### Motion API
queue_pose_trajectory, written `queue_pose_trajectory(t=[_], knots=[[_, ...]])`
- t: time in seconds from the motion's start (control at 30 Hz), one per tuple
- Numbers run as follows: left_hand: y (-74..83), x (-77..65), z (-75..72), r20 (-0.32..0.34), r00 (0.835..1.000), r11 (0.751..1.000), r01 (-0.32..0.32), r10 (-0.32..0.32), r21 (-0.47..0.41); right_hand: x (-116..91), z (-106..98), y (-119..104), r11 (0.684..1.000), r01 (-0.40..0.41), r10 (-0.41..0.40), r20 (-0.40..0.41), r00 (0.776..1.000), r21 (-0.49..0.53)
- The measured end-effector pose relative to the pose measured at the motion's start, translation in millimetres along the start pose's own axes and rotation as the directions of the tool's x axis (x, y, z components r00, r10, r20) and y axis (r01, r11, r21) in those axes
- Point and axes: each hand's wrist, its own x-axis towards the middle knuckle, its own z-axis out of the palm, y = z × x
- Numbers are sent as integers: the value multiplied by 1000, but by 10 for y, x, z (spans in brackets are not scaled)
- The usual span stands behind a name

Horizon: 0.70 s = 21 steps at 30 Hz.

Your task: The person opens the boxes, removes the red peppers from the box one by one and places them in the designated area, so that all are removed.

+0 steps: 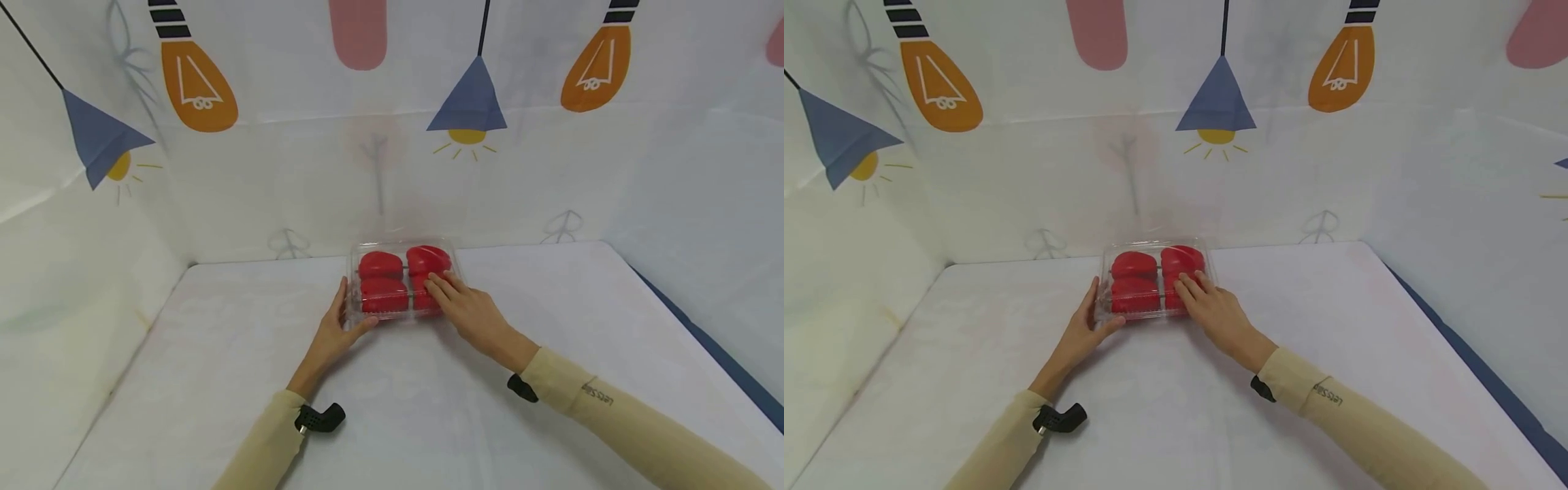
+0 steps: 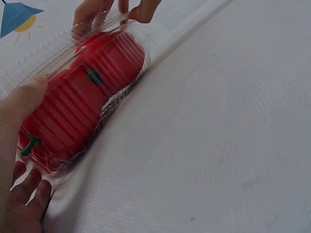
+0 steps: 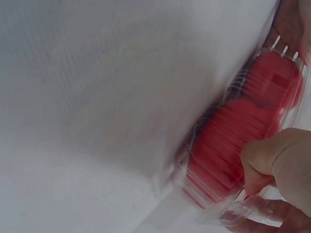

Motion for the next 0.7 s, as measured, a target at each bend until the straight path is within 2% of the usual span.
queue_pose_trajectory(t=[0.1, 0.23, 0.47, 0.7], knots=[[-3, 9, 14, -9, 1000, 1000, -16, 16, 4, -10, -9, 16, 1000, -3, 3, -2, 1000, -3], [-217, 90, 69, -24, 999, 999, -34, 34, -11, -22, -20, 25, 1000, -10, 10, -4, 1000, 9], [-229, 93, 63, -23, 999, 999, -47, 46, -26, -38, -19, 35, 997, -60, 59, 9, 998, 56], [-251, 85, 56, -20, 997, 995, -69, 68, -77, -44, -21, 33, 991, -81, 86, -41, 995, 110]])
